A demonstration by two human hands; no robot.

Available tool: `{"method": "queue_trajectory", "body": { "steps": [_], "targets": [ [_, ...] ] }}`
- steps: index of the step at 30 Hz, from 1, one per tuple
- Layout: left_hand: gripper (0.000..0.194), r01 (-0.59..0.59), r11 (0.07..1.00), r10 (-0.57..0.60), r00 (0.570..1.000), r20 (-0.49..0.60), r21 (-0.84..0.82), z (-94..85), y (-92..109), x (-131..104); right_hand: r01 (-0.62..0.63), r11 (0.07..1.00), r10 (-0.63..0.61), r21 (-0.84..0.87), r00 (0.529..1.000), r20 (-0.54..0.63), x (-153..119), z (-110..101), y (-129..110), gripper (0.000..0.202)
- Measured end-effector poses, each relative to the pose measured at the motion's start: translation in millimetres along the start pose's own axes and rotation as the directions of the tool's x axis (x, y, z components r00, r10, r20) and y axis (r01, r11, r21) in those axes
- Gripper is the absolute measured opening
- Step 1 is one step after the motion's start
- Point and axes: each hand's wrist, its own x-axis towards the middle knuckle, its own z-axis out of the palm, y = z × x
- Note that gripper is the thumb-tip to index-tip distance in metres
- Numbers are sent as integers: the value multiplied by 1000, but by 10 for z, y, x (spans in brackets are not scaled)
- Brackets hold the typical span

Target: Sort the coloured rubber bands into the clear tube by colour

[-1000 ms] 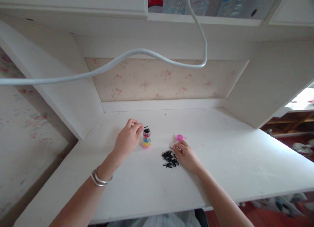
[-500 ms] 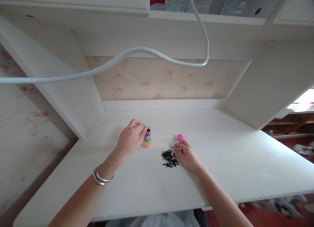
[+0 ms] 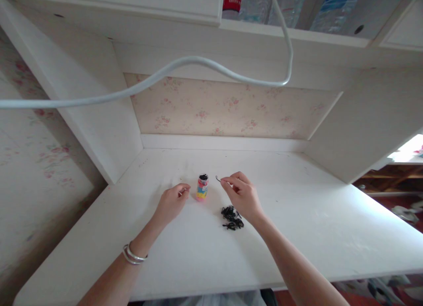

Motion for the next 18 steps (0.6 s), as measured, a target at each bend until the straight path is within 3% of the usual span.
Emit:
{"method": "queue_trajectory", "body": {
  "steps": [3,7,18],
  "targets": [
    [27,-20,1000,19,998,52,13,84,-28,-57,77,992,-73,-99,996,45,202,106,-143,29],
    [22,-57,998,55,997,47,41,106,-21,-99,156,964,-131,-217,983,127,341,204,-164,27],
    [19,-86,995,84,996,42,48,62,-11,-123,329,874,-198,-357,913,358,496,212,-254,24]
  ]
}}
